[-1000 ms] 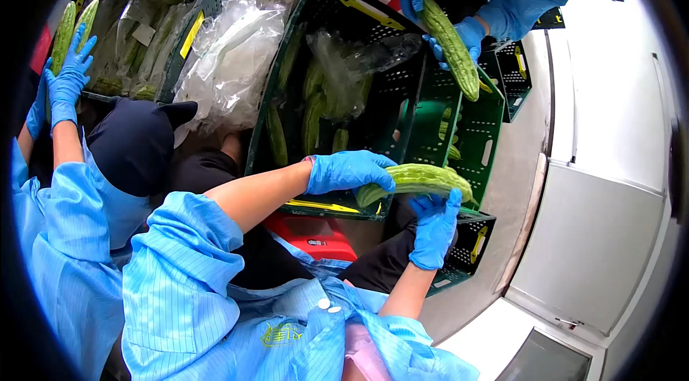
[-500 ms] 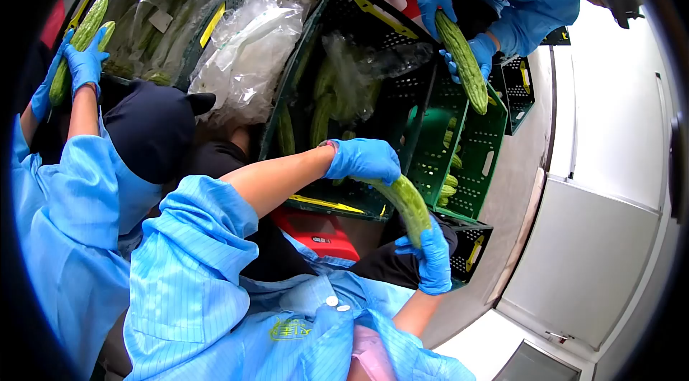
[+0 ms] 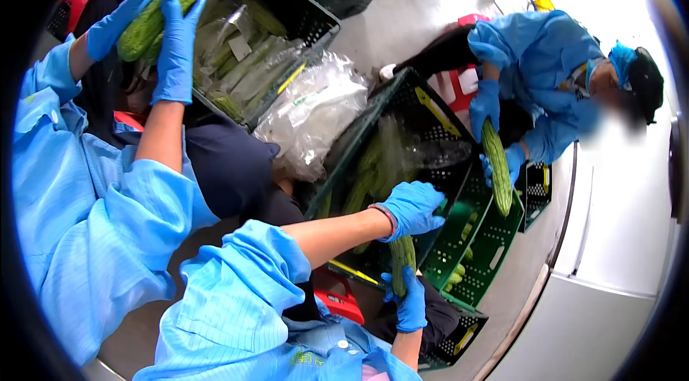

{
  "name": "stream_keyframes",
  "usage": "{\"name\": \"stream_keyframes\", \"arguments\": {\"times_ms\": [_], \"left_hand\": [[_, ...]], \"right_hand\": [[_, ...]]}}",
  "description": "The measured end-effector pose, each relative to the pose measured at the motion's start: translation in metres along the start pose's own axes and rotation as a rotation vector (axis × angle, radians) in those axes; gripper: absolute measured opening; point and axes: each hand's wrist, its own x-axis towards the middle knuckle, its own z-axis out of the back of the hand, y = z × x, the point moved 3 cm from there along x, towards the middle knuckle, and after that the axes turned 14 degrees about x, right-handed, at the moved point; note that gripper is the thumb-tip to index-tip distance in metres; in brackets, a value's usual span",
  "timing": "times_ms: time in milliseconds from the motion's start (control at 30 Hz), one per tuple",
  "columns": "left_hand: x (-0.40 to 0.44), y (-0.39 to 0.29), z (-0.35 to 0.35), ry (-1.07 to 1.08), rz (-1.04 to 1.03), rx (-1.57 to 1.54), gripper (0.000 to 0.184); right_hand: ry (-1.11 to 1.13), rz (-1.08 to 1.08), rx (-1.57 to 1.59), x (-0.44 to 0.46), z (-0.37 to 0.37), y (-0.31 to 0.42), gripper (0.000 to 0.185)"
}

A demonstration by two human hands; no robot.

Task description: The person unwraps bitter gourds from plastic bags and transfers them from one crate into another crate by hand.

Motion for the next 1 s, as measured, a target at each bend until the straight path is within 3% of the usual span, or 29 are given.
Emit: {"name": "stream_keyframes", "arguments": {"times_ms": [100, 167, 233, 300, 433, 500, 567, 633, 667, 767, 800, 833, 967, 1000], "left_hand": [[0.017, 0.018, 0.038, -0.424, 0.115, -0.33, 0.041], [0.038, 0.057, 0.047, -0.799, 0.149, -0.771, 0.039], [0.029, 0.088, 0.086, -0.864, 0.407, -1.381, 0.035], [0.018, 0.117, 0.112, -1.011, 0.693, -1.637, 0.033], [0.013, 0.146, 0.12, -1.253, 0.558, -1.639, 0.041], [0.01, 0.147, 0.13, -1.261, 0.518, -1.638, 0.049], [0.005, 0.145, 0.136, -1.283, 0.484, -1.645, 0.054], [0.002, 0.158, 0.145, -1.209, 0.349, -1.399, 0.065], [0.001, 0.165, 0.149, -1.186, 0.28, -1.279, 0.071], [-0.078, 0.15, 0.225, -0.729, 0.012, 0.095, 0.078], [-0.087, 0.143, 0.229, -0.521, -0.092, 0.533, 0.08], [-0.089, 0.139, 0.227, -0.501, -0.104, 0.664, 0.08], [-0.082, 0.14, 0.209, -0.428, -0.365, -0.348, 0.084], [-0.082, 0.134, 0.206, -0.371, -0.393, -0.582, 0.085]], "right_hand": [[0.003, -0.13, -0.03, 0.037, -0.009, 0.016, 0.051], [0.013, -0.043, -0.107, 0.059, -0.039, 0.049, 0.048], [0.016, 0.027, -0.194, 0.081, -0.084, 0.093, 0.051], [0.167, 0.199, -0.274, 0.095, -0.145, 0.153, 0.052], [0.625, 0.622, 0.061, 0.108, -0.263, 0.256, 0.051], [0.838, 0.685, -0.01, 0.106, -0.296, 0.285, 0.064], [0.793, 0.699, -0.117, 0.088, -0.317, 0.285, 0.079], [0.729, 0.897, -0.342, 0.051, -0.324, 0.265, 0.083], [0.669, 1.259, -0.709, 0.037, -0.32, 0.261, 0.091], [0.636, 1.763, -1.196, 0.003, -0.32, 0.26, 0.107], [0.664, 1.766, -1.25, -0.004, -0.321, 0.26, 0.11], [0.69, 1.766, -1.305, -0.008, -0.322, 0.258, 0.112], [0.809, 1.709, -1.558, 0.003, -0.327, 0.251, 0.116], [0.859, 1.682, -1.496, 0.01, -0.323, 0.249, 0.116]]}}
